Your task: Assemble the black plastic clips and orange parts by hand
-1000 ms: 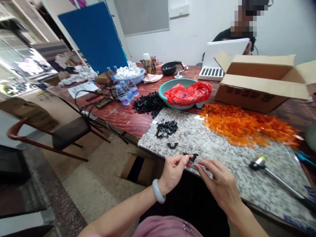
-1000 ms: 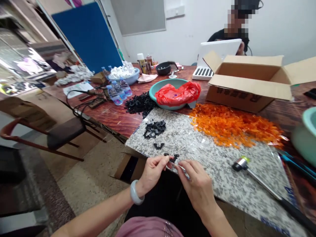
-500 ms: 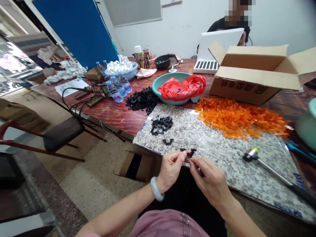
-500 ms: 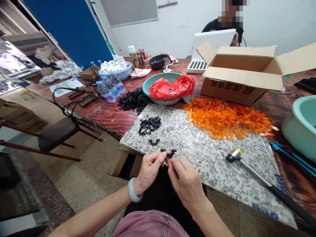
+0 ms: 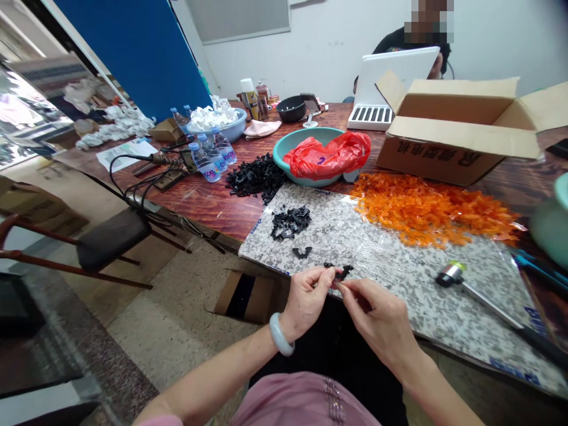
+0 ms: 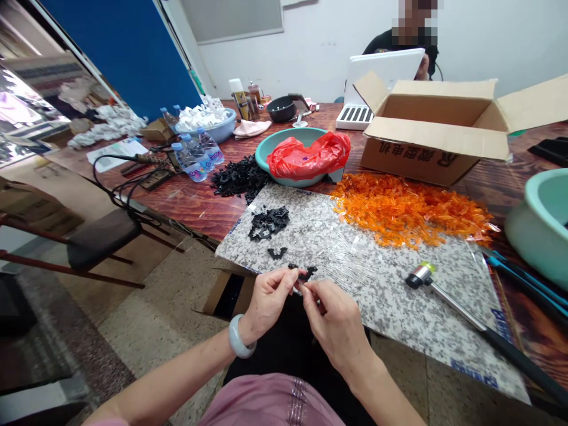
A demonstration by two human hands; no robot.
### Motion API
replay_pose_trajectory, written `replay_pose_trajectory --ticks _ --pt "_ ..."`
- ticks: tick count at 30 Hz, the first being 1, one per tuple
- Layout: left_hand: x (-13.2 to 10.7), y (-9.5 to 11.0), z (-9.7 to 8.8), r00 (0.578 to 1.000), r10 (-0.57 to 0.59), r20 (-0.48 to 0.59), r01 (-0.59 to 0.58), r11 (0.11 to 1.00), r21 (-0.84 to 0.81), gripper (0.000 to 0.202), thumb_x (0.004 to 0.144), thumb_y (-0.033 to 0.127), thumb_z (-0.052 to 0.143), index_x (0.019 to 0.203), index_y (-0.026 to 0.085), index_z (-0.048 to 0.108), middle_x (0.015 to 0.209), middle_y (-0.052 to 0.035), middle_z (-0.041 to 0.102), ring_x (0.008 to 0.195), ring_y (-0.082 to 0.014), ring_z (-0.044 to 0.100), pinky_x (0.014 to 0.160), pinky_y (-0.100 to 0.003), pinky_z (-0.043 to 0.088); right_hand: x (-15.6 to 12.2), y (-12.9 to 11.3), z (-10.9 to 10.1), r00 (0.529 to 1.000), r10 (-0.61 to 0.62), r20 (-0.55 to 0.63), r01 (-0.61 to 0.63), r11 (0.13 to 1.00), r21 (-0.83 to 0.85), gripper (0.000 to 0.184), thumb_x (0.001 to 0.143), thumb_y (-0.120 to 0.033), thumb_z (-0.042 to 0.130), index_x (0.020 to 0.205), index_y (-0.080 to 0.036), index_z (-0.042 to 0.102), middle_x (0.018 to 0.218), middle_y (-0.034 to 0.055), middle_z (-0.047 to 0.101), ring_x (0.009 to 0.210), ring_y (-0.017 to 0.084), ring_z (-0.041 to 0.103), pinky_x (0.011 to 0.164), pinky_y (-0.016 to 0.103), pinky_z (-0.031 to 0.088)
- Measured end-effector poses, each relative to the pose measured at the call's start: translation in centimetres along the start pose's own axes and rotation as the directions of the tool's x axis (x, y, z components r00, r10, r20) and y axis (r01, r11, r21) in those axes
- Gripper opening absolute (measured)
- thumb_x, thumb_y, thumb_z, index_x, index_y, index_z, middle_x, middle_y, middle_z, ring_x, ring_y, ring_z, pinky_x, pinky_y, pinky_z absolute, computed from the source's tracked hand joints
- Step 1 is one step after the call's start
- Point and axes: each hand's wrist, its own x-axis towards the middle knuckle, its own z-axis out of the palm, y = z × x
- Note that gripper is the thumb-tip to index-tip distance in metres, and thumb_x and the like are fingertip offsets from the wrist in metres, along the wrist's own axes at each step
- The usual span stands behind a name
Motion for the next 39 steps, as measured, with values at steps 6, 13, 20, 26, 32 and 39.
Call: replay_pose_trajectory --ticks 6,13,20,26,32,39 --pt "0.2 0.2 -0.4 0.995 0.080 0.055 -0.087 0.985 0.147 0.030 0.091 0.029 0.047 0.079 0.011 0.069 0.068 -0.0034 0.060 0.064 -0.0123 0.054 0.062 -0.023 0.040 0.7 0.2 -1.1 0.951 0.286 0.117 -0.294 0.954 0.051 0.024 0.083 -0.036 0.059 0.067 -0.018 0.061 0.054 -0.0035 0.055 0.046 0.007 0.046 0.047 0.019 0.034" --pt "0.1 -0.1 -0.9 0.968 0.161 0.192 -0.218 0.919 0.328 0.030 0.092 0.025 0.045 0.072 0.013 0.064 0.066 -0.0033 0.058 0.064 -0.0129 0.051 0.063 -0.025 0.038 1.7 1.1 -1.6 0.863 0.408 0.299 -0.413 0.909 -0.048 0.031 0.079 -0.040 0.061 0.058 -0.017 0.059 0.047 -0.0028 0.053 0.044 0.009 0.045 0.042 0.021 0.027" --pt "0.1 0.2 -1.7 0.919 0.122 0.375 -0.290 0.853 0.434 0.034 0.092 0.025 0.041 0.064 0.015 0.058 0.063 -0.0022 0.054 0.063 -0.0129 0.050 0.062 -0.025 0.037 1.8 2.0 -1.5 0.880 0.282 0.383 -0.220 0.955 -0.199 0.028 0.081 -0.032 0.060 0.056 -0.018 0.057 0.048 -0.0011 0.057 0.043 0.011 0.049 0.044 0.023 0.028" --pt "0.7 0.4 -2.5 0.857 0.067 0.511 -0.293 0.880 0.374 0.036 0.091 0.027 0.041 0.065 0.015 0.063 0.060 -0.0018 0.056 0.058 -0.0116 0.049 0.059 -0.023 0.036 1.5 2.2 -2.1 0.881 0.142 0.451 0.041 0.928 -0.371 0.024 0.084 -0.033 0.060 0.065 -0.019 0.057 0.056 0.0013 0.060 0.051 0.015 0.055 0.048 0.025 0.029" --pt "1.3 -0.2 -3.3 0.776 -0.105 0.622 -0.097 0.954 0.282 0.033 0.089 0.030 0.047 0.068 0.013 0.066 0.065 -0.0031 0.063 0.060 -0.0114 0.053 0.060 -0.022 0.040 0.6 3.2 -1.7 0.878 0.092 0.470 0.025 0.971 -0.238 0.027 0.080 -0.042 0.064 0.070 -0.019 0.057 0.063 -0.0007 0.061 0.055 0.013 0.055 0.051 0.023 0.034" --pt "1.6 -1.7 -3.4 0.818 -0.227 0.529 0.222 0.972 0.074 0.034 0.088 0.038 0.049 0.091 0.010 0.068 0.073 -0.0056 0.066 0.062 -0.0108 0.055 0.060 -0.020 0.043 -0.2 3.8 -1.8 0.914 0.145 0.378 -0.179 0.982 0.057 0.035 0.079 -0.047 0.064 0.101 -0.020 0.061 0.075 0.0007 0.064 0.059 0.011 0.056 0.055 0.022 0.043"
